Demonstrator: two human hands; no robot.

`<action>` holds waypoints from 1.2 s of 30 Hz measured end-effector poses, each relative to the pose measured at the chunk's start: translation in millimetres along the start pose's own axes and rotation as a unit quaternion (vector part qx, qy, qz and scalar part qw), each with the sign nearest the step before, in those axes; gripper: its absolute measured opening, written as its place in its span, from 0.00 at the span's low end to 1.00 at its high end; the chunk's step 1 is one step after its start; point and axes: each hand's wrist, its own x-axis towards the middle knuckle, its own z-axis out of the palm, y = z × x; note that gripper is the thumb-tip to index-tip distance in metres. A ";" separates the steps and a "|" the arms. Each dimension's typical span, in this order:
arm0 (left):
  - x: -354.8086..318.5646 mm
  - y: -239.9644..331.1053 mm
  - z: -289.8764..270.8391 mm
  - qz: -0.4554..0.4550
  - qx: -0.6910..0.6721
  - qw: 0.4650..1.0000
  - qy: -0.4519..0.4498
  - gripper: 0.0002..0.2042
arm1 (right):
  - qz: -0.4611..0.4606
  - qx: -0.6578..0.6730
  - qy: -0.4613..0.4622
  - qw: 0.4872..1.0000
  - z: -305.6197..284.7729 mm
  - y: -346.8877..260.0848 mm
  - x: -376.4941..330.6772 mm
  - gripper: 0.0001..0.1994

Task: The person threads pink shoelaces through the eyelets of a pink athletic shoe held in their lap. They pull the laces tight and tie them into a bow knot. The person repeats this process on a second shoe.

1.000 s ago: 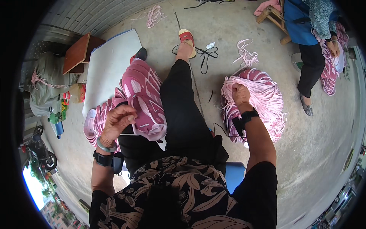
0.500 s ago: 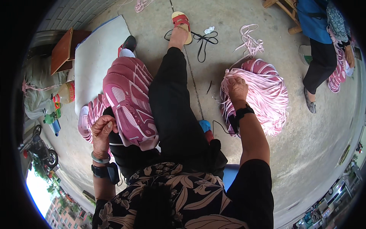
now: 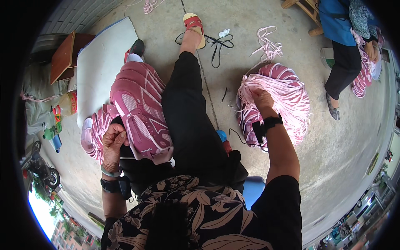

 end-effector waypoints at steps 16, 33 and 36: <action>-26.1 68.9 90.6 0.156 -0.221 0.921 -0.282 0.27 | -0.540 0.144 -0.051 0.828 -76.1 -232.2 -226.9 0.01; -70.1 33.4 -54.1 0.179 0.027 0.975 -0.130 0.05 | -0.065 -0.212 0.339 0.914 -242.1 2.4 -60.7 0.09; -64.6 33.8 -28.3 0.215 0.056 0.968 -0.114 0.04 | -0.173 -0.328 0.198 0.908 -168.8 -71.2 -80.1 0.10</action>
